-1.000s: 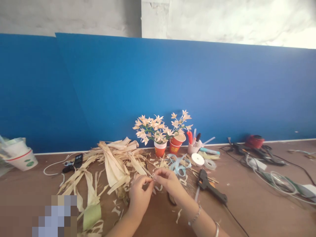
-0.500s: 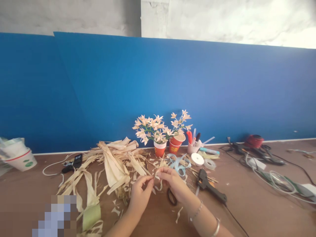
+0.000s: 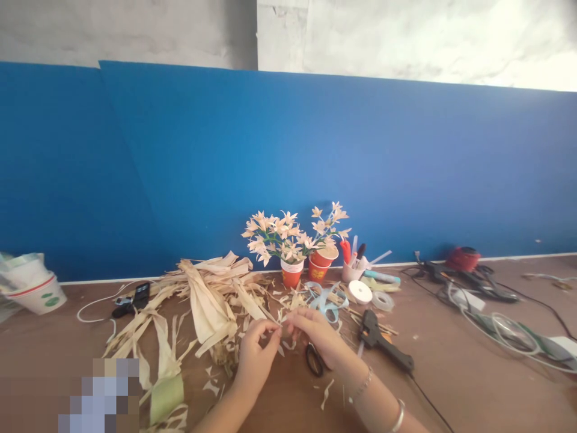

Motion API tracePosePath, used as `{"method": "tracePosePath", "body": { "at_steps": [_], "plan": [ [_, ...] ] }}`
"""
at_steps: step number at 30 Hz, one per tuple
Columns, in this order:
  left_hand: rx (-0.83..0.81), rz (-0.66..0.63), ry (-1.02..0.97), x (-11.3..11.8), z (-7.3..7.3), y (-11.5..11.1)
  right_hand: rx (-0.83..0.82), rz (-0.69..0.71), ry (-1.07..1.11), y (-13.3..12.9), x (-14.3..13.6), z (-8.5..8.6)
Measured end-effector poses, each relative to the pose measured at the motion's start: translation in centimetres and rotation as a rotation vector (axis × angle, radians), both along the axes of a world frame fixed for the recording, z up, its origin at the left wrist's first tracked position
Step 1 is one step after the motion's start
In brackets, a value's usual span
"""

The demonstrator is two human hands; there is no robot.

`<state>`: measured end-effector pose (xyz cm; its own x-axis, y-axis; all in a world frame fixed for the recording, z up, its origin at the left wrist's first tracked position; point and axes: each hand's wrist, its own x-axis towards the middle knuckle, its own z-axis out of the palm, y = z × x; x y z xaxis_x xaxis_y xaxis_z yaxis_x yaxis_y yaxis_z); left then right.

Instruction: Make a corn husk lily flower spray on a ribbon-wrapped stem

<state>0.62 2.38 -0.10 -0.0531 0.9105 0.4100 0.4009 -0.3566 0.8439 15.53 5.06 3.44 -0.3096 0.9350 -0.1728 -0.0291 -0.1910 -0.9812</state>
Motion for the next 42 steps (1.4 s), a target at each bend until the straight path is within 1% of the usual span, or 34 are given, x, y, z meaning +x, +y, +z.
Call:
{"method": "tracePosePath", "body": {
  "at_steps": [3,5,6,8,9,10,11,12,13,14,16,18,20,22,25,27,28,30,32,33,34,36,37,39,42],
  "plan": [
    [0.053,-0.008,0.007,0.0,0.1,0.1,0.073,0.014,-0.097,0.1,0.0,0.2],
    [0.077,-0.003,0.000,0.0,0.2,0.1,0.175,0.017,-0.239,0.4,1.1,0.8],
    [0.082,0.004,-0.006,-0.1,0.3,0.1,0.247,0.010,-0.350,0.7,2.2,1.3],
    [0.083,0.013,-0.018,-0.1,0.2,0.2,0.387,-0.068,-0.674,1.0,5.0,2.7],
    [0.079,0.017,-0.023,-0.1,0.2,0.2,0.389,-0.108,-0.877,1.0,6.7,3.4],
    [0.071,0.022,-0.026,-0.2,0.1,0.3,0.345,-0.168,-1.083,0.8,8.3,4.0],
    [0.057,0.028,-0.028,-0.2,-0.1,0.3,0.263,-0.195,-1.263,0.5,9.9,4.4],
    [0.040,0.036,-0.029,-0.2,-0.2,0.3,0.189,-0.177,-1.389,0.1,11.2,4.5],
    [0.021,0.046,-0.029,-0.3,-0.4,0.4,0.143,-0.125,-1.464,-0.3,12.2,4.4],
    [0.003,0.057,-0.029,-0.3,-0.5,0.4,0.115,-0.106,-1.521,-0.8,12.9,3.9],
    [-0.027,0.080,-0.028,-0.4,-0.7,0.5,0.025,-0.147,-1.630,-1.7,13.6,2.5],
    [-0.048,0.096,-0.034,-0.4,-0.8,0.6,0.045,-0.174,-1.685,-2.2,13.7,0.8],
    [-0.068,0.098,-0.045,-0.4,-0.8,0.6,0.068,-0.205,-1.669,-2.4,13.8,-0.2],
    [-0.079,0.095,-0.059,-0.5,-0.9,0.7,0.070,-0.254,-1.628,-2.4,14.2,-0.3],
    [-0.071,0.099,-0.069,-0.5,-0.9,0.7,0.137,-0.410,-1.522,-2.2,14.3,1.0],
    [-0.045,0.109,-0.066,-0.5,-1.0,0.8,0.246,-0.520,-1.334,-2.1,13.3,2.0],
    [-0.027,0.112,-0.060,-0.5,-1.0,0.8,0.308,-0.537,-1.205,-2.1,12.4,2.3],
    [0.018,0.123,-0.043,-0.5,-0.9,0.8,0.488,-0.442,-0.892,-2.1,10.0,2.4],
    [0.068,0.138,-0.019,-0.7,-0.8,0.9,0.573,-0.257,-0.690,-2.2,7.2,2.2],
    [0.092,0.152,-0.006,-0.8,-0.7,0.9,0.611,-0.203,-0.634,-2.3,5.8,2.0],
    [0.115,0.167,0.007,-0.8,-0.7,0.9,0.653,-0.113,-0.605,-2.4,4.6,1.8],
    [0.147,0.193,0.029,-1.0,-0.7,1.0,0.781,-0.011,-0.574,-2.4,2.7,1.3],
    [0.157,0.204,0.037,-1.1,-0.7,1.0,0.832,0.018,-0.568,-2.4,2.1,1.0],
    [0.169,0.224,0.043,-1.1,-0.8,1.0,0.898,0.029,-0.558,-2.3,1.3,0.3],
    [0.181,0.250,0.056,-1.0,-0.8,0.9,0.928,-0.016,-0.538,-2.2,1.1,-1.1]
  ]
}}
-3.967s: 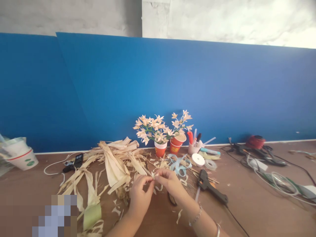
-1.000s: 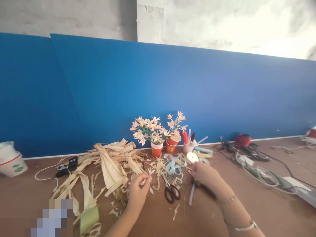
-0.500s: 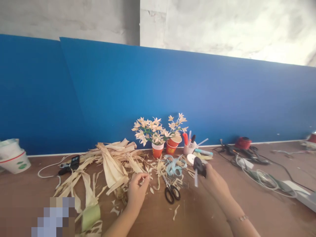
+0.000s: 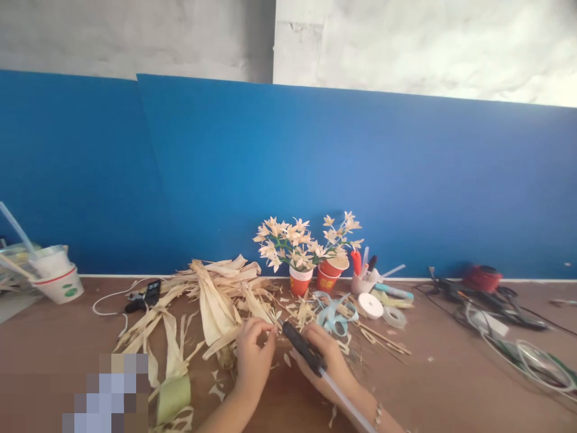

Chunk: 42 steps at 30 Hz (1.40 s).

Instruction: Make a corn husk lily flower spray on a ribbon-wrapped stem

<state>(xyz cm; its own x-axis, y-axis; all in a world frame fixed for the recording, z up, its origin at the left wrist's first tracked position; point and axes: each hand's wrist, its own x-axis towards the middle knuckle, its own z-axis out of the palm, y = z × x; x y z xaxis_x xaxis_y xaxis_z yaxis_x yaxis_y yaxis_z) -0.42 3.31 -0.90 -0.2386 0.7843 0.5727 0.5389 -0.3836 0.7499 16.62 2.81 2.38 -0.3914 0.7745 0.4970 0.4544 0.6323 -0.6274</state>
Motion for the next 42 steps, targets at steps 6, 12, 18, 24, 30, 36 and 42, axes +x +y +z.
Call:
{"method": "tracePosePath", "body": {
  "at_steps": [6,12,18,24,30,36,42],
  "plan": [
    [-0.006,0.013,0.047,0.3,0.5,-0.4,-0.015,0.004,0.033,-0.1,0.3,-1.1],
    [-0.003,-0.010,0.066,0.3,0.8,-0.6,-0.008,0.030,0.011,-0.1,0.4,-1.4],
    [-0.010,0.002,0.086,0.4,0.8,-0.7,-0.020,0.026,0.007,0.1,0.4,-1.8],
    [-0.002,0.007,0.094,0.4,0.8,-0.8,0.009,-0.001,-0.007,0.2,0.2,-1.7],
    [0.005,0.008,0.099,0.4,0.7,-0.8,0.002,-0.006,-0.018,0.2,0.3,-1.8],
    [0.014,0.017,0.107,0.3,0.8,-0.8,-0.013,0.003,-0.032,0.2,0.3,-1.8],
    [-0.003,0.009,0.105,0.4,1.0,-0.8,-0.011,-0.015,-0.020,0.2,0.3,-1.9]
  ]
}}
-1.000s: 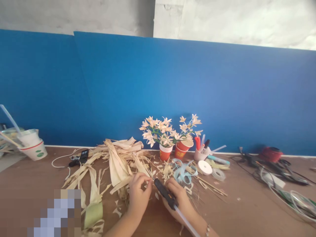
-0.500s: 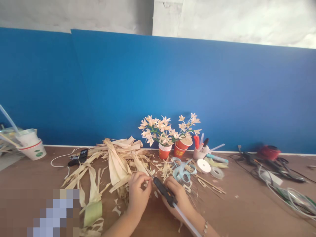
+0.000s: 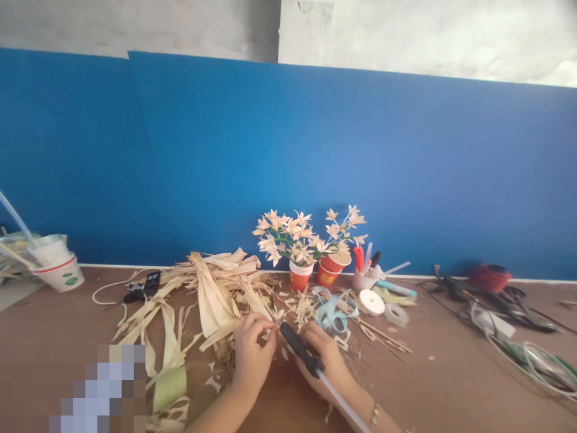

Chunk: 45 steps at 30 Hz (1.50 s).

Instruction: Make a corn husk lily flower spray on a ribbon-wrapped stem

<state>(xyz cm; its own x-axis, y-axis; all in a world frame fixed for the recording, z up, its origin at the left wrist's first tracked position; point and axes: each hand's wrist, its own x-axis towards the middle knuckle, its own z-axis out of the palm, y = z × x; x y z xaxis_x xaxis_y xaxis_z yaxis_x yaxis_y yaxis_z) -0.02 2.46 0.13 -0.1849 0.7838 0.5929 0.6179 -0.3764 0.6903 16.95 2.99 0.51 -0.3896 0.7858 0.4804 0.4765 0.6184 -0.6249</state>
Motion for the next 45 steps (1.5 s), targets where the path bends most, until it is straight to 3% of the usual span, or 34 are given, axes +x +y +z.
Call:
{"method": "tracePosePath", "body": {
  "at_steps": [45],
  "plan": [
    [0.025,-0.015,0.008,-0.03,-0.39,0.06,-0.009,0.023,-0.016,0.13,0.28,-0.21]
  ]
}}
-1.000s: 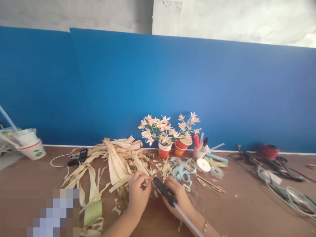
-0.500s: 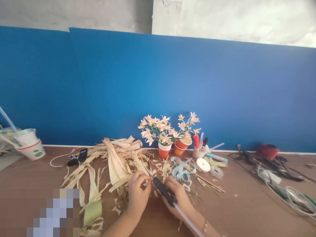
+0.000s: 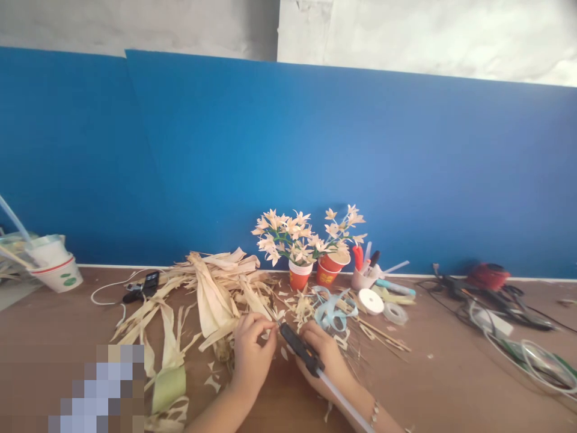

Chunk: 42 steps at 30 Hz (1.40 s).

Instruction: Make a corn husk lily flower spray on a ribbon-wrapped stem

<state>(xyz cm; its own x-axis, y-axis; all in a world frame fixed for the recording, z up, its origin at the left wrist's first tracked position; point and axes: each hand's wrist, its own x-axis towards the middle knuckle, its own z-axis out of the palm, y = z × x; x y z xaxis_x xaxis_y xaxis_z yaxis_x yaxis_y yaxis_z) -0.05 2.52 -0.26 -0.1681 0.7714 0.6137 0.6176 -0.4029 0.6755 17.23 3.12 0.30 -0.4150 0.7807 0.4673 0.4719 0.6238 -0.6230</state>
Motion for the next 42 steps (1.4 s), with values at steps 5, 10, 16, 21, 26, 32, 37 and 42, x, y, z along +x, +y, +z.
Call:
{"method": "tracePosePath", "body": {
  "at_steps": [5,10,16,21,26,32,37,42],
  "plan": [
    [0.006,0.001,-0.004,-0.03,-0.01,-0.06,-0.006,-0.034,-0.002,0.02,-0.01,0.09],
    [0.005,-0.002,-0.007,-0.02,0.01,-0.10,0.005,-0.019,-0.008,0.12,0.01,-0.21],
    [0.009,0.000,0.008,-0.02,-0.05,-0.08,0.000,-0.018,-0.004,0.12,0.06,-0.39],
    [0.014,0.008,0.015,-0.02,0.05,-0.11,0.007,-0.025,-0.010,0.17,0.05,-0.42],
    [0.014,0.017,0.024,-0.03,0.27,-0.17,-0.008,-0.028,-0.012,0.14,0.03,-0.42],
    [0.017,0.021,0.027,-0.01,0.29,-0.15,-0.008,-0.027,-0.020,0.08,0.01,-0.04],
    [0.014,0.014,0.020,-0.05,0.37,-0.19,0.005,-0.006,-0.013,0.09,0.09,-0.26],
    [0.011,0.011,0.022,-0.04,0.36,-0.15,0.009,-0.016,-0.014,0.09,0.01,-0.32]
  ]
}}
